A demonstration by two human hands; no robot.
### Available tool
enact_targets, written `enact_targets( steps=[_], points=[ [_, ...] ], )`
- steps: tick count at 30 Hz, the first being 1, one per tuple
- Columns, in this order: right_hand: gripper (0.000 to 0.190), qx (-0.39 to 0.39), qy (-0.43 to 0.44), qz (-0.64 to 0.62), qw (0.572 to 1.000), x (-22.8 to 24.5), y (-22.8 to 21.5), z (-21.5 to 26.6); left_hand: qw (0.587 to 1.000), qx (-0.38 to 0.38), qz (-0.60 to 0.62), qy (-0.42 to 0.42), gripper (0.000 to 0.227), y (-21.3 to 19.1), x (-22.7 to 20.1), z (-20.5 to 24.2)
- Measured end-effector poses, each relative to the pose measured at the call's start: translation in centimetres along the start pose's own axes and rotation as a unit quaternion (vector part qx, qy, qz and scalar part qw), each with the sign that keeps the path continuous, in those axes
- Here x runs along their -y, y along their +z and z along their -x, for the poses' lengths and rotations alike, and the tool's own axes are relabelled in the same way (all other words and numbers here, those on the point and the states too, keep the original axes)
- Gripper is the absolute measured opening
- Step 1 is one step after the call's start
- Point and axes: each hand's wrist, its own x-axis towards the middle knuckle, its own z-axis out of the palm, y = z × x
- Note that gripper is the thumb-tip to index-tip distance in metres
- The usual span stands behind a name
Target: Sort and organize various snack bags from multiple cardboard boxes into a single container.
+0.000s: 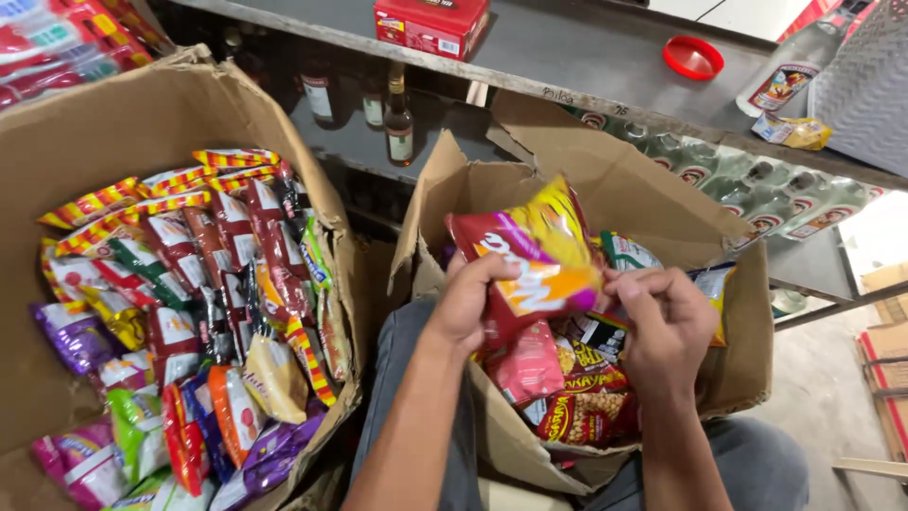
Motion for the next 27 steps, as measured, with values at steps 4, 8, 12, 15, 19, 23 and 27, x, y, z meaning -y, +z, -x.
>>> enact_targets(
  steps=[4,8,12,15,19,23,27],
  points=[
    [0.015,-0.002,0.049,-0.039,0.998,2.2,1.5,0.1,0.991,0.050,-0.104,-0.063,0.051,1.2,-4.7,3.2],
    [0.039,0.124,0.053,0.002,0.991,5.8,3.1,-0.6,0.844,0.206,-0.485,-0.094,0.057,4.6,-9.4,6.1],
    [0.042,0.328,0.047,0.150,0.932,8.2,4.5,0.0,0.700,0.333,-0.631,-0.006,0.057,5.3,-10.4,8.6],
    [0.035,0.376,-0.011,0.192,0.906,9.1,6.1,0.8,0.642,0.277,-0.709,-0.090,0.049,6.3,-11.7,10.0],
    [0.025,0.381,-0.027,0.179,0.907,8.9,7.2,2.0,0.688,0.255,-0.678,-0.035,0.049,4.5,-12.7,11.7],
    [0.014,0.329,-0.041,0.182,0.926,8.4,7.9,3.0,0.676,0.220,-0.695,0.106,0.025,4.4,-13.1,13.4],
    [0.011,0.296,-0.055,0.136,0.944,8.8,9.1,4.2,0.587,0.185,-0.744,0.261,0.010,5.6,-14.2,15.3]
  ],
)
